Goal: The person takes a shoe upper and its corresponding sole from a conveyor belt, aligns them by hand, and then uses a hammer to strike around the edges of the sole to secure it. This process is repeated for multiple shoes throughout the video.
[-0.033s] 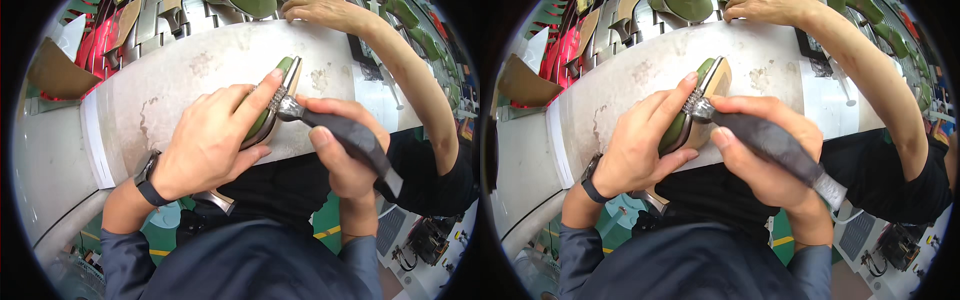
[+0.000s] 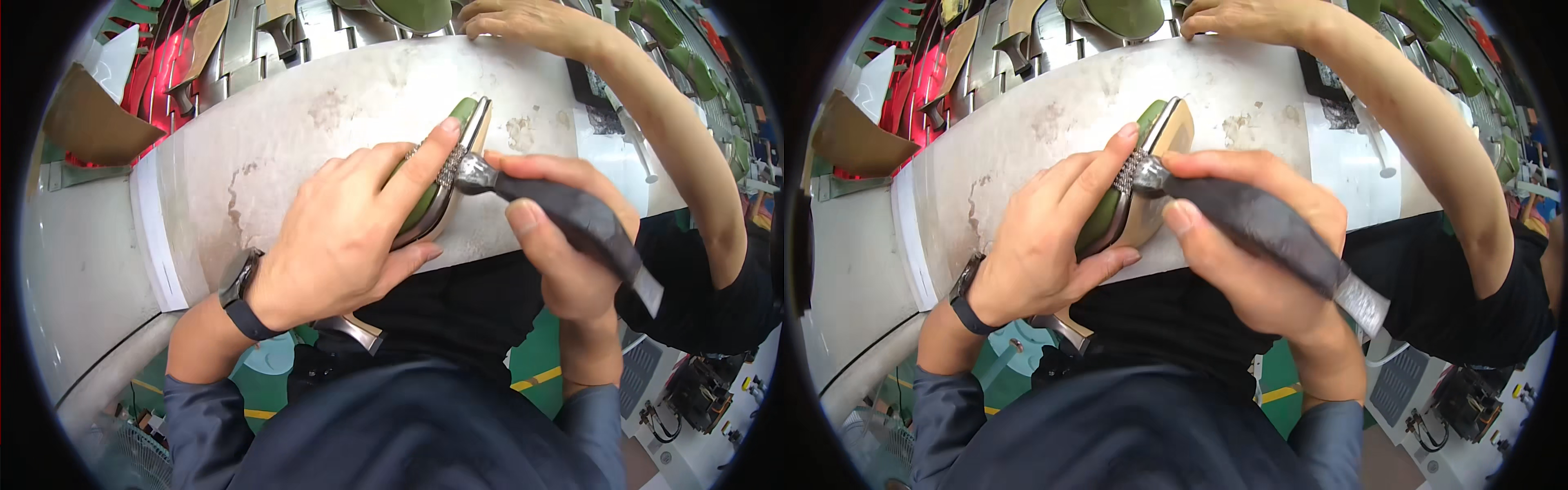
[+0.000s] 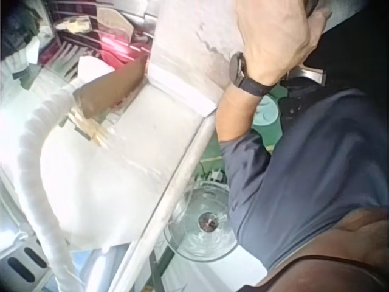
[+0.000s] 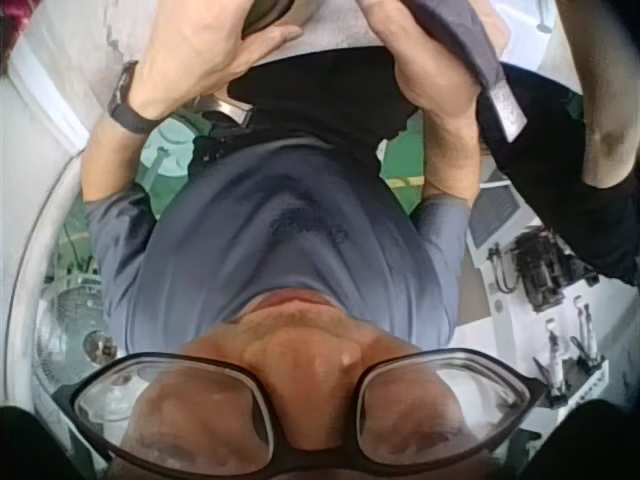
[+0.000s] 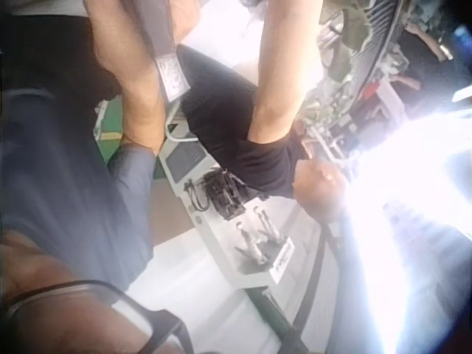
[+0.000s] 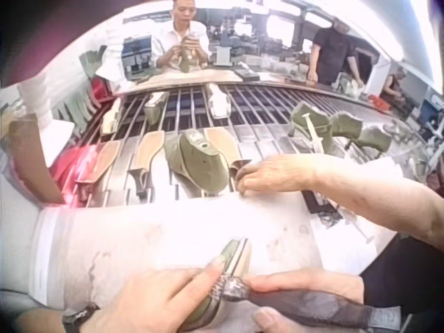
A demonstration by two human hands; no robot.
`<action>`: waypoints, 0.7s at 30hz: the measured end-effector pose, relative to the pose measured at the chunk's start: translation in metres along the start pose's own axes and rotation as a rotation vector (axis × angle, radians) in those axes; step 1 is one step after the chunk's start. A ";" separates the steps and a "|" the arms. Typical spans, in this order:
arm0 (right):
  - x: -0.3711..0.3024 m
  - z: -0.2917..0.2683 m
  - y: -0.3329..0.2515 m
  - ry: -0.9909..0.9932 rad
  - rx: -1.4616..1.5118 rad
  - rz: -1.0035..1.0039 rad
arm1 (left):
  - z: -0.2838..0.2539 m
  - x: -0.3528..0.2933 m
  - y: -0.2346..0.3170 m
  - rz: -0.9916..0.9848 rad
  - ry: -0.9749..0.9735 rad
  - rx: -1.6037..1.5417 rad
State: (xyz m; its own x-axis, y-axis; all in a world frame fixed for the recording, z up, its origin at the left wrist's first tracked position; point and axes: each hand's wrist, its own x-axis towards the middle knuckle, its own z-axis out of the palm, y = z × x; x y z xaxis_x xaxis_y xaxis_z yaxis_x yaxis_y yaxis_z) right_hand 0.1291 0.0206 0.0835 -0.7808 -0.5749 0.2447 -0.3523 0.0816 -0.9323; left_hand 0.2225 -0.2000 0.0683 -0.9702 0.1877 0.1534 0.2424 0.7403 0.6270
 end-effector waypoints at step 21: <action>0.019 -0.001 -0.012 -0.173 -0.099 0.019 | -0.006 -0.005 -0.010 -0.010 -0.008 -0.036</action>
State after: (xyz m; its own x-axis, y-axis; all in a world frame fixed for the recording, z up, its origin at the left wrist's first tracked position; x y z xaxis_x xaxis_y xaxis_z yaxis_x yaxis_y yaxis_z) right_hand 0.1182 0.0102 0.0997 -0.6906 -0.7030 0.1698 -0.3936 0.1684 -0.9037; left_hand 0.2252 -0.2122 0.0662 -0.9725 0.1852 0.1410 0.2319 0.7186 0.6556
